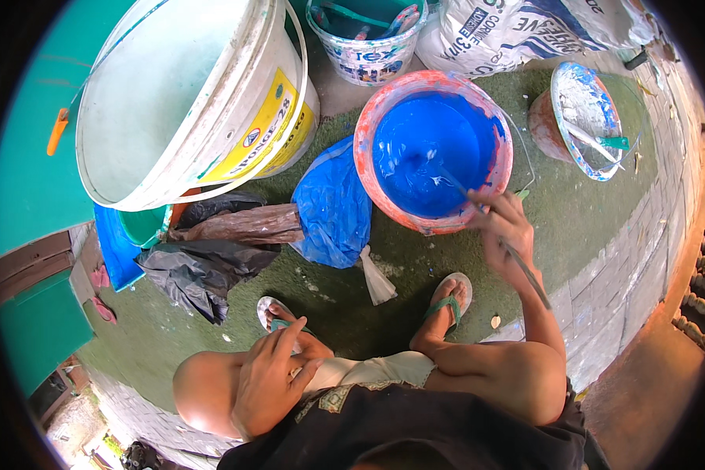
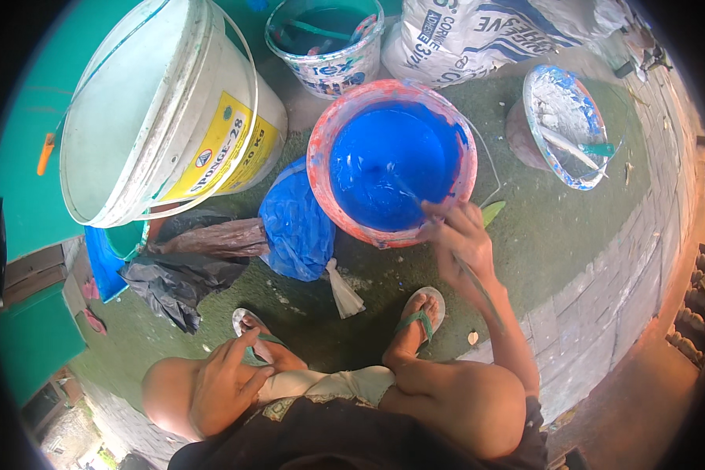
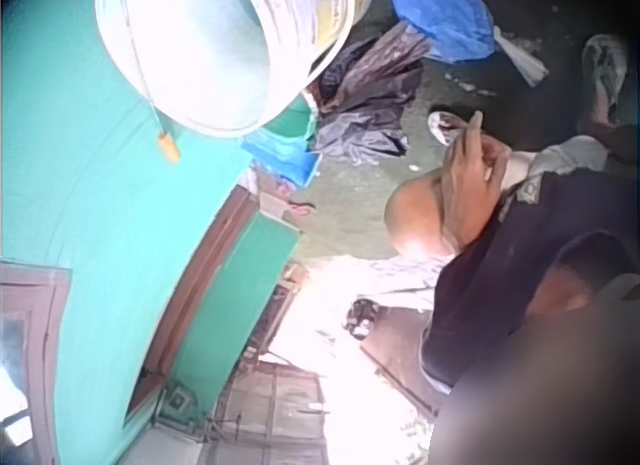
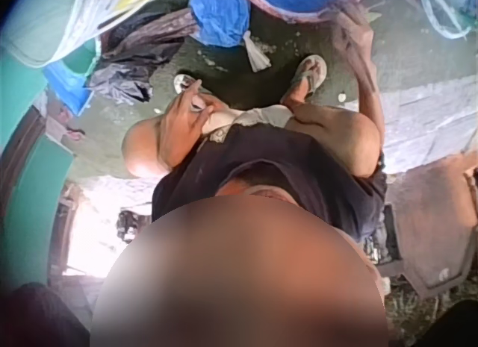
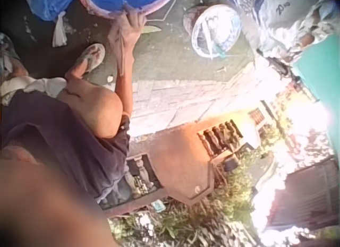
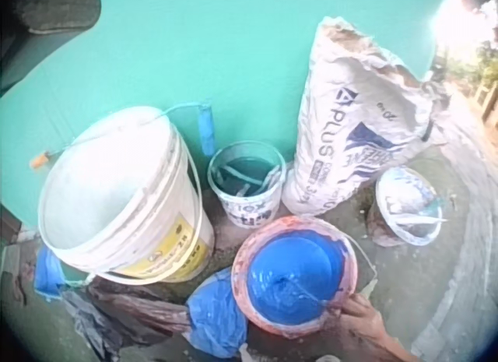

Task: The person stirs blue paint in a bucket using a stick, pours a light-colored liquid from a jug into the bucket, and places a blue tray on the ground.

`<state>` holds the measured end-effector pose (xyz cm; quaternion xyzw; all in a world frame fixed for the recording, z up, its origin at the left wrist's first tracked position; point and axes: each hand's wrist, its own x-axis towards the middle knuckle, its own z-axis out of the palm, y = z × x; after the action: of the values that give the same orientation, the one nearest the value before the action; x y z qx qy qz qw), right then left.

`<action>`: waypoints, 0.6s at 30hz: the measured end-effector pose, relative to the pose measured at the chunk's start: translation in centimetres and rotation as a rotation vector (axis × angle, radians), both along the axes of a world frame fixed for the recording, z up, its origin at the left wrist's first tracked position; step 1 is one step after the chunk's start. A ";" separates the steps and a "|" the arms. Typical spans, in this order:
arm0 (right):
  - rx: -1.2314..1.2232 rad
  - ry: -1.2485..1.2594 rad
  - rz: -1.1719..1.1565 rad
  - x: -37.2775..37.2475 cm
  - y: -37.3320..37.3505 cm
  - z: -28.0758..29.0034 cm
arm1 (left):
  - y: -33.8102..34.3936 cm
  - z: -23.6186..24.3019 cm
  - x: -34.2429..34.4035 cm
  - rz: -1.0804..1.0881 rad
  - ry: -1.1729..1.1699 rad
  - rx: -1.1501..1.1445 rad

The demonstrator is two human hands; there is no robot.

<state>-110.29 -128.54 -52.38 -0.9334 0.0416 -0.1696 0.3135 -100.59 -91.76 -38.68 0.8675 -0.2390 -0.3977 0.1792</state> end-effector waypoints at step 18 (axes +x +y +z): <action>0.044 -0.012 -0.019 0.8 -1.4 0.5 | -0.2 0.1 -0.1 -0.009 -0.005 -0.023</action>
<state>-109.45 -129.91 -51.87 -0.9249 0.0524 -0.1771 0.3324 -100.69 -91.95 -38.57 0.8653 -0.2480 -0.3937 0.1867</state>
